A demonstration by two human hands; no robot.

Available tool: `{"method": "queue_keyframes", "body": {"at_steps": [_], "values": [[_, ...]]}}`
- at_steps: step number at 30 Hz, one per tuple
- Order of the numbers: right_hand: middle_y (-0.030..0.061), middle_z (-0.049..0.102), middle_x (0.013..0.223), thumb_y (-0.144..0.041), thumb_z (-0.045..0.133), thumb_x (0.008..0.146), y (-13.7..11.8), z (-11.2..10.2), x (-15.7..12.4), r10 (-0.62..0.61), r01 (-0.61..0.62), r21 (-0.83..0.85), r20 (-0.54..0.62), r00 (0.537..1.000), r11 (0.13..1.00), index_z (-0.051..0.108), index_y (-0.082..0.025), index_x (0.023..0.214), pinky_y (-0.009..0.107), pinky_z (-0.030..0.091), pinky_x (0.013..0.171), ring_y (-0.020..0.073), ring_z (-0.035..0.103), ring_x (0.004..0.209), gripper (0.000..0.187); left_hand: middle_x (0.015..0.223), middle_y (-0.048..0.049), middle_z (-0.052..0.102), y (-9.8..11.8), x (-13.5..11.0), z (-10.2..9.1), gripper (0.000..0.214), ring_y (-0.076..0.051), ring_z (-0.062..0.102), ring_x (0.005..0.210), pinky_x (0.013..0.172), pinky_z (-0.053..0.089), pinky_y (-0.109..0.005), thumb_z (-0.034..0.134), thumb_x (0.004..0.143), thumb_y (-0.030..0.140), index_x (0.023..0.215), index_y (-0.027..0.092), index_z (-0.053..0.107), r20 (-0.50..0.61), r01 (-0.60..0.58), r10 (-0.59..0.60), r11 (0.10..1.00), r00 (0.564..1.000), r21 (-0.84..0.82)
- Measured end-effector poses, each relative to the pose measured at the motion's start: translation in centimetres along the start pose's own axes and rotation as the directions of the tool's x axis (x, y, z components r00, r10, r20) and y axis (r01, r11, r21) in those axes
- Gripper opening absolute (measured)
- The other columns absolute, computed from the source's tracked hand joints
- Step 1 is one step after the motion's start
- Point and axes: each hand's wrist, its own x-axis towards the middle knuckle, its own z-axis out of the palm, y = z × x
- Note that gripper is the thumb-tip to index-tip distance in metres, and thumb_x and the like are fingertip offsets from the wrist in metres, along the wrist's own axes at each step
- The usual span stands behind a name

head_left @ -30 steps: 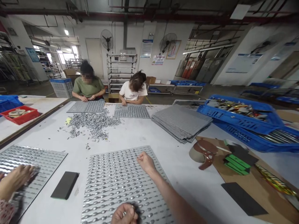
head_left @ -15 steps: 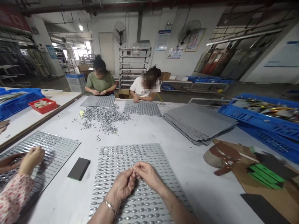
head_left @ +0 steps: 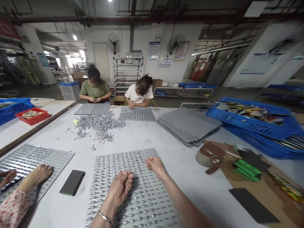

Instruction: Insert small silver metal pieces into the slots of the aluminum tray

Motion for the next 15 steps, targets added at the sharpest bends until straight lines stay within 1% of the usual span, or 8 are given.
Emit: {"method": "queue_keyframes", "body": {"at_steps": [1,3,5,7,10,12,13,15], "values": [[-0.0009,0.064,0.057,-0.045,0.072,0.076,0.1,-0.4,0.5,0.007,-0.007,-0.046,-0.015,1.0,0.999,0.061,-0.021,0.066,0.026,0.047,0.051,0.0162,0.059,0.05,0.028,0.077,-0.0092,0.075,-0.4,-0.4,0.2,0.011,-0.007,0.063,0.051,0.048,0.053,-0.012,0.057,0.099,0.005,0.091,0.009,0.065,0.01,-0.001,0.001,1.0,1.0,0.013],[-0.0006,0.065,0.056,-0.037,0.072,0.076,0.1,-0.5,1.1,0.003,-0.007,-0.138,-0.03,1.0,0.99,0.063,-0.021,0.063,0.026,0.046,0.054,0.0178,0.062,0.055,0.023,0.077,-0.01,0.076,-1.3,-0.8,0.7,0.01,-0.008,0.064,0.052,0.046,0.052,-0.013,0.06,0.097,0.005,0.089,0.01,0.064,0.019,0.007,-0.008,0.999,1.0,0.031],[0.0002,0.069,0.058,-0.031,0.071,0.077,0.1,-0.1,1.2,-0.021,0.014,-0.219,-0.029,0.999,0.976,0.066,-0.02,0.062,0.026,0.047,0.061,0.0199,0.067,0.064,0.02,0.076,-0.0107,0.076,-2.0,-0.9,1.0,0.013,-0.009,0.065,0.052,0.046,0.051,-0.014,0.062,0.097,0.007,0.084,0.011,0.063,0.019,0.022,-0.023,0.999,1.0,0.043],[0.0013,0.074,0.065,-0.03,0.07,0.079,0.0,0.3,1.0,-0.041,0.033,-0.283,-0.022,0.999,0.959,0.07,-0.02,0.064,0.026,0.048,0.066,0.0215,0.071,0.072,0.018,0.069,-0.0084,0.073,-2.6,-0.8,1.0,0.017,-0.008,0.061,0.048,0.044,0.048,-0.013,0.064,0.096,0.01,0.08,0.011,0.061,0.014,0.04,-0.041,0.998,0.999,0.048],[0.0032,0.078,0.072,-0.031,0.067,0.084,0.0,0.5,0.3,-0.05,0.043,-0.353,-0.011,0.999,0.934,0.073,-0.019,0.069,0.027,0.047,0.068,0.0223,0.073,0.075,0.02,0.057,-0.0017,0.063,-3.2,-0.7,0.6,0.026,-0.004,0.047,0.038,0.035,0.034,-0.01,0.07,0.095,0.018,0.072,0.013,0.058,0.006,0.056,-0.056,0.997,0.998,0.047],[0.0037,0.079,0.075,-0.03,0.066,0.085,0.0,0.4,-0.1,-0.052,0.048,-0.39,-0.002,0.999,0.92,0.075,-0.019,0.071,0.027,0.047,0.069,0.0222,0.074,0.077,0.019,0.052,0.0019,0.056,-3.5,-0.6,0.3,0.03,-0.003,0.04,0.035,0.031,0.025,-0.011,0.071,0.094,0.021,0.069,0.013,0.058,0.008,0.054,-0.054,0.998,0.998,0.04],[0.0037,0.08,0.076,-0.029,0.066,0.085,0.0,0.4,-0.4,-0.054,0.051,-0.406,0.004,0.999,0.912,0.075,-0.02,0.072,0.026,0.047,0.07,0.022,0.074,0.077,0.019,0.051,0.0029,0.053,-3.7,-0.5,0.1,0.029,-0.003,0.039,0.035,0.031,0.024,-0.011,0.071,0.094,0.02,0.069,0.012,0.059,0.009,0.056,-0.056,0.998,0.998,0.035],[0.0033,0.08,0.076,-0.027,0.067,0.085,-0.1,0.4,-0.7,-0.058,0.057,-0.435,0.01,0.998,0.899,0.075,-0.02,0.071,0.026,0.047,0.071,0.0213,0.074,0.077,0.018,0.052,0.0027,0.054,-3.9,-0.5,0.0,0.023,-0.004,0.044,0.038,0.035,0.033,-0.01,0.069,0.094,0.014,0.073,0.01,0.063,0.004,0.066,-0.066,0.998,0.998,0.019]]}}
